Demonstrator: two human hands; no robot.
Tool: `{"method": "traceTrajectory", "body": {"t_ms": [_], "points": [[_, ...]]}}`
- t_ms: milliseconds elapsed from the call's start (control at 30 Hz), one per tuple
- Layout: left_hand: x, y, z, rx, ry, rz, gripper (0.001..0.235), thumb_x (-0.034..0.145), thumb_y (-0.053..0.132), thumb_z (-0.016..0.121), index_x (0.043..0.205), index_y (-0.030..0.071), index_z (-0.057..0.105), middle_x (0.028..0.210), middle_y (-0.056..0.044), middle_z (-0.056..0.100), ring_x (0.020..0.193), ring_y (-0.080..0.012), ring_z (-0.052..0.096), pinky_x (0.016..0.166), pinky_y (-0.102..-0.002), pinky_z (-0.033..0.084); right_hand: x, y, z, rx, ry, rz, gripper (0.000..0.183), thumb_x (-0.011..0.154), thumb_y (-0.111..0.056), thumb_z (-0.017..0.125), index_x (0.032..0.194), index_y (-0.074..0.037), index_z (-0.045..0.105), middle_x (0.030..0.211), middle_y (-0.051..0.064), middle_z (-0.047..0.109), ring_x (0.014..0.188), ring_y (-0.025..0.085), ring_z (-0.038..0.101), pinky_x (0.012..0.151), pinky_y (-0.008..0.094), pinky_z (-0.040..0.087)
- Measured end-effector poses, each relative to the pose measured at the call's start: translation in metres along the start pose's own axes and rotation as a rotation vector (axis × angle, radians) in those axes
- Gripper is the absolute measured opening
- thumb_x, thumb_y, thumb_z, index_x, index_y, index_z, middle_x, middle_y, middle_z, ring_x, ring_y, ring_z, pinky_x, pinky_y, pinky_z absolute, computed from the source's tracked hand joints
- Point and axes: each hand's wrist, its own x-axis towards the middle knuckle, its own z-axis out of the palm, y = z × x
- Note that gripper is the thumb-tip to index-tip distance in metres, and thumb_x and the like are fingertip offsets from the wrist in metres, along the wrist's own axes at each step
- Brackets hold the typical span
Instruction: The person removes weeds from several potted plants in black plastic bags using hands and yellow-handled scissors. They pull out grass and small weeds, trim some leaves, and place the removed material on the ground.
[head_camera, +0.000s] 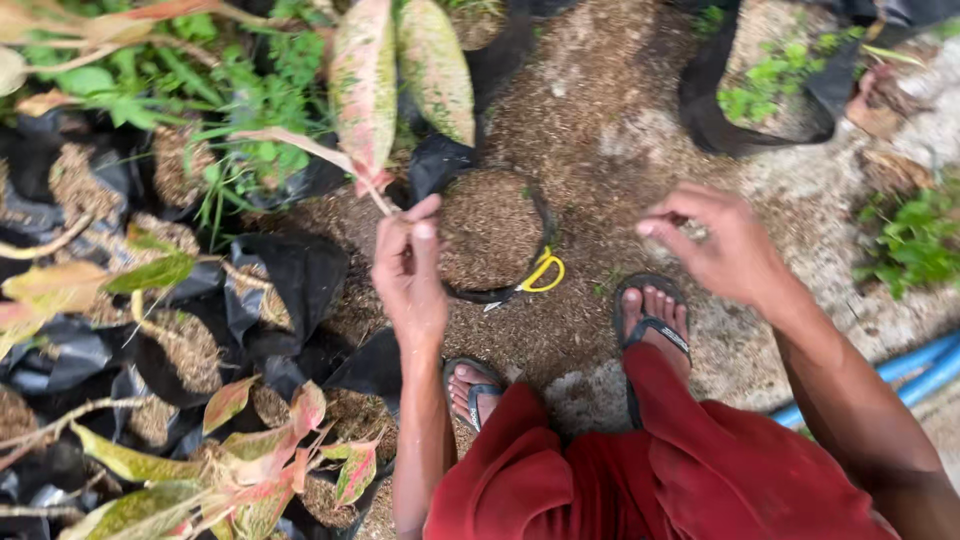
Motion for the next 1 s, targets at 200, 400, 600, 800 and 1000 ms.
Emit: {"method": "traceTrajectory", "body": {"t_ms": [200,400,600,800,1000], "points": [[0.001,-0.032,0.004,0.071,-0.074,-0.028,0.022,0.107,0.020,0.061,0.111,0.002,0.073,0.113,-0.006,0.068,0.090,-0.0090,0.065,0.078,-0.024,0.058,0.051,-0.077,0.068,0.204,-0.138,-0.435,0.031,0.097,-0.020,0.067,0.120,0.001,0.069,0.113,0.016,0.069,0.097,0.029,0.070,0.083,0.041,0.061],[0.001,-0.042,0.010,0.223,-0.140,-0.004,0.028,0.105,0.022,0.062,0.126,0.006,0.073,0.104,-0.009,0.067,0.092,-0.0176,0.071,0.081,-0.031,0.059,0.099,-0.092,0.122,-0.065,-0.264,-0.372,0.026,0.087,-0.009,0.073,0.107,0.007,0.069,0.094,0.020,0.067,0.090,0.035,0.067,0.080,0.046,0.057],[-0.016,-0.030,-0.012,0.291,-0.082,-0.109,0.036,0.094,0.027,0.070,0.125,0.009,0.070,0.106,-0.008,0.067,0.089,-0.0211,0.070,0.077,-0.036,0.058,0.089,-0.081,0.135,-0.169,-0.261,-0.336,0.013,0.088,-0.003,0.072,0.096,0.007,0.071,0.093,0.021,0.067,0.086,0.035,0.067,0.077,0.046,0.057],[-0.039,-0.061,-0.028,0.515,0.174,-0.123,0.050,0.091,0.042,0.076,0.117,0.003,0.057,0.115,-0.015,0.060,0.096,-0.0272,0.066,0.082,-0.043,0.054,0.091,-0.088,0.138,-0.268,-0.273,-0.259,0.015,0.085,0.003,0.066,0.096,0.005,0.075,0.084,0.023,0.071,0.068,0.034,0.070,0.066,0.046,0.059],[-0.046,-0.086,-0.021,0.347,0.146,-0.236,0.053,0.091,0.046,0.074,0.109,0.006,0.045,0.125,-0.015,0.061,0.099,-0.0254,0.070,0.079,-0.042,0.055,0.100,-0.089,0.148,-0.492,-0.353,-0.127,0.038,0.082,0.008,0.058,0.114,-0.002,0.077,0.075,0.028,0.071,0.061,0.035,0.071,0.060,0.047,0.060]]}}
